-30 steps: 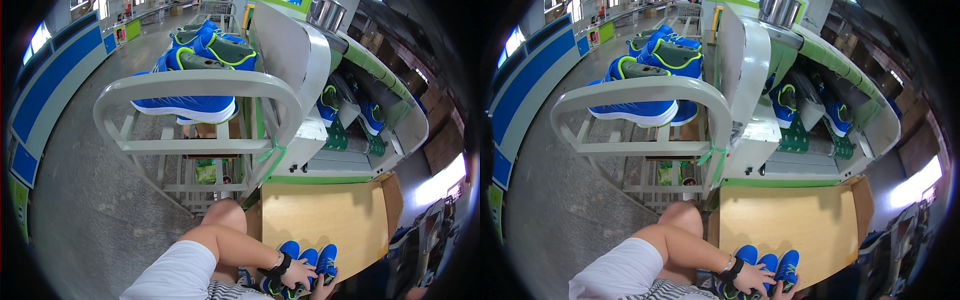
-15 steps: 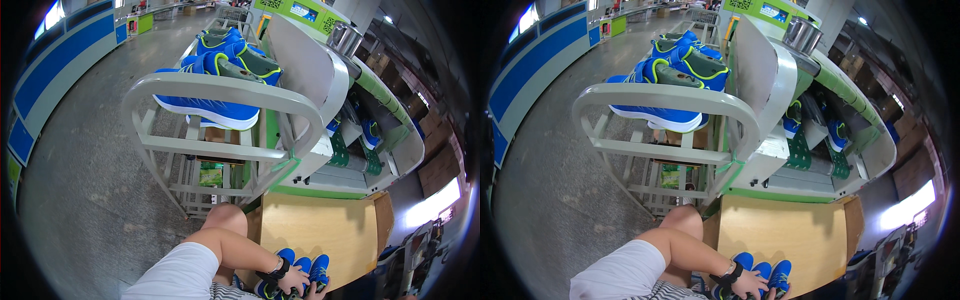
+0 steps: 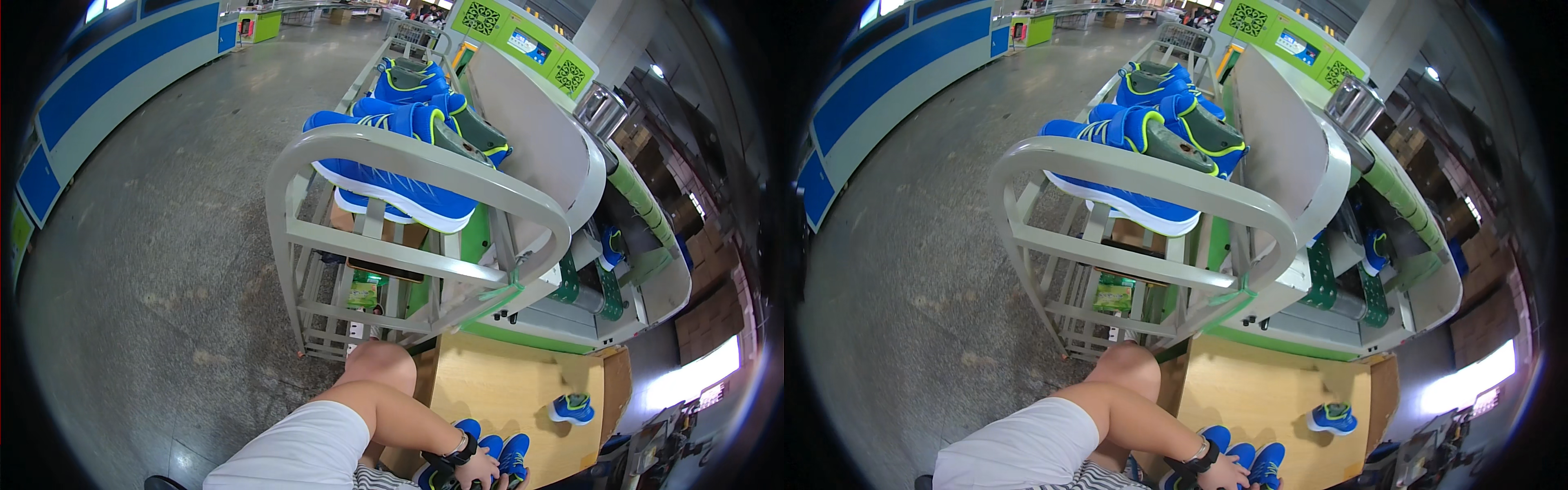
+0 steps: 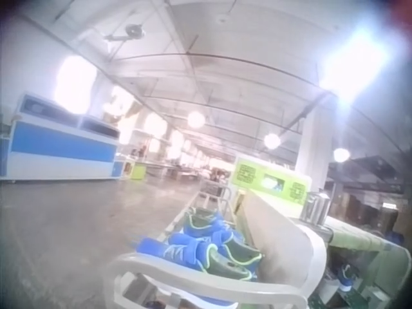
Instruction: Checking and placing shoes on a conveyor belt and rack for manufacturing.
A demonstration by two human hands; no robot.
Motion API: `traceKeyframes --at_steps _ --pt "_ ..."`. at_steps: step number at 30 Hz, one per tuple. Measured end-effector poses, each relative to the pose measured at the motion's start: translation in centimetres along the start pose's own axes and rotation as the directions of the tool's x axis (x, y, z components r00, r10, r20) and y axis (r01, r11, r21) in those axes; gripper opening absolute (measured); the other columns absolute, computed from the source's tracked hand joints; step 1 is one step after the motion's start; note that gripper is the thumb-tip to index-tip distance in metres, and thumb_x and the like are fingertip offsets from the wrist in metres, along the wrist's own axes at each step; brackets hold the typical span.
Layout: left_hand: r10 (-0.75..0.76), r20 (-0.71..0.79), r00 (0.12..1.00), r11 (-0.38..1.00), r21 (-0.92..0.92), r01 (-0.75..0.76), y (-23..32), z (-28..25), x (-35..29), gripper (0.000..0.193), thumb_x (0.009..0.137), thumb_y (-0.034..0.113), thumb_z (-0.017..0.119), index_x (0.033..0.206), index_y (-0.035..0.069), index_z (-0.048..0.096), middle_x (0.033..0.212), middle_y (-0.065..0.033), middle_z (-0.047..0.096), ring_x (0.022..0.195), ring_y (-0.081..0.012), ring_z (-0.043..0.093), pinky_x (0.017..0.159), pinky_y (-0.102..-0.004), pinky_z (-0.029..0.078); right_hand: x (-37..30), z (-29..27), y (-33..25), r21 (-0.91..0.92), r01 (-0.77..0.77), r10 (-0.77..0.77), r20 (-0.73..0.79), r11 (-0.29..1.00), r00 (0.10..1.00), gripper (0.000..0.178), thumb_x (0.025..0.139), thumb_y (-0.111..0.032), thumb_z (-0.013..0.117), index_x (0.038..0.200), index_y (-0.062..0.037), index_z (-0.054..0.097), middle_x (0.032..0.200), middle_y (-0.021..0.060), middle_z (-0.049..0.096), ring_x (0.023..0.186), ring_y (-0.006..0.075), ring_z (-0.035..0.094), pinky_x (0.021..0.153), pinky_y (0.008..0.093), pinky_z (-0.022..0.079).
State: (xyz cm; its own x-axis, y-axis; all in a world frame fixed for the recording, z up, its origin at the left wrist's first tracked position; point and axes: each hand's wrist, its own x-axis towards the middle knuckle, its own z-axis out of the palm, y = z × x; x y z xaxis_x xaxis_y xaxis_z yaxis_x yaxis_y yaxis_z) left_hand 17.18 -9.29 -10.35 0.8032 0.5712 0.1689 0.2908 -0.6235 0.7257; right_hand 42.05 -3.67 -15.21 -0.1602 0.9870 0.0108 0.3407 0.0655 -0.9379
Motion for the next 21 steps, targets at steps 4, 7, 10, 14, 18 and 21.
traceKeyframes --at_steps 4,7,10,14,18,21 --pt "0.030 -0.020 0.999 0.999 0.011 -0.030 -0.5 0.4 0.3 0.048 0.083 0.027 0.064 0.130 0.020 0.058 0.141 -0.0187 0.041 0.128 -0.0370 0.041 0.106 -0.0466 0.035 -0.5 0.5 -1.2 -0.029 0.035 -0.036 -0.012 0.999 0.999 0.066 0.086 -0.003 0.067 0.143 -0.0120 0.036 0.111 0.0136 0.056 0.081 0.0174 0.058 0.062 0.0279 0.051" --pt "0.055 -0.028 0.998 0.998 0.010 -0.055 -0.8 0.6 0.7 0.048 0.083 0.027 0.065 0.130 0.019 0.058 0.140 -0.0185 0.043 0.127 -0.0364 0.043 0.106 -0.0454 0.036 0.0 -0.1 -0.2 0.008 0.006 -0.006 -0.023 1.000 1.000 0.066 0.086 -0.003 0.068 0.143 -0.0124 0.037 0.111 0.0131 0.056 0.081 0.0174 0.057 0.062 0.0282 0.050" --pt "0.046 -0.018 0.999 0.999 0.017 -0.045 -0.4 0.2 0.6 0.049 0.082 0.027 0.065 0.130 0.019 0.058 0.139 -0.0182 0.043 0.127 -0.0359 0.043 0.106 -0.0451 0.036 0.2 -0.2 0.3 -0.010 0.019 -0.020 -0.028 1.000 0.999 0.066 0.085 -0.003 0.068 0.143 -0.0125 0.037 0.110 0.0127 0.056 0.080 0.0171 0.057 0.061 0.0282 0.050" --pt "0.039 -0.021 0.999 0.999 0.008 -0.039 -0.7 0.4 0.8 0.050 0.081 0.028 0.066 0.130 0.020 0.058 0.139 -0.0163 0.043 0.128 -0.0352 0.041 0.106 -0.0482 0.035 0.3 -0.4 0.7 -0.023 0.019 -0.020 -0.032 1.000 0.999 0.066 0.085 -0.003 0.068 0.143 -0.0121 0.037 0.110 0.0125 0.056 0.080 0.0166 0.057 0.061 0.0282 0.050" --pt "0.047 -0.052 0.998 0.999 -0.007 -0.047 -2.1 1.7 1.6 0.053 0.077 0.028 0.067 0.129 0.024 0.058 0.139 -0.0129 0.044 0.130 -0.0341 0.038 0.105 -0.0538 0.033 0.3 -0.6 1.2 -0.029 0.042 -0.043 -0.020 0.999 0.999 0.066 0.085 -0.002 0.068 0.143 -0.0119 0.037 0.110 0.0124 0.056 0.080 0.0164 0.057 0.062 0.0284 0.051" --pt "0.048 -0.075 0.996 0.999 -0.021 -0.050 -3.1 2.7 1.9 0.055 0.074 0.029 0.068 0.128 0.027 0.059 0.139 -0.0104 0.044 0.131 -0.0333 0.036 0.104 -0.0580 0.031 0.0 -0.3 0.8 0.001 0.018 -0.018 -0.017 1.000 1.000 0.066 0.086 -0.001 0.067 0.143 -0.0123 0.036 0.109 0.0129 0.056 0.080 0.0165 0.057 0.063 0.0288 0.051"
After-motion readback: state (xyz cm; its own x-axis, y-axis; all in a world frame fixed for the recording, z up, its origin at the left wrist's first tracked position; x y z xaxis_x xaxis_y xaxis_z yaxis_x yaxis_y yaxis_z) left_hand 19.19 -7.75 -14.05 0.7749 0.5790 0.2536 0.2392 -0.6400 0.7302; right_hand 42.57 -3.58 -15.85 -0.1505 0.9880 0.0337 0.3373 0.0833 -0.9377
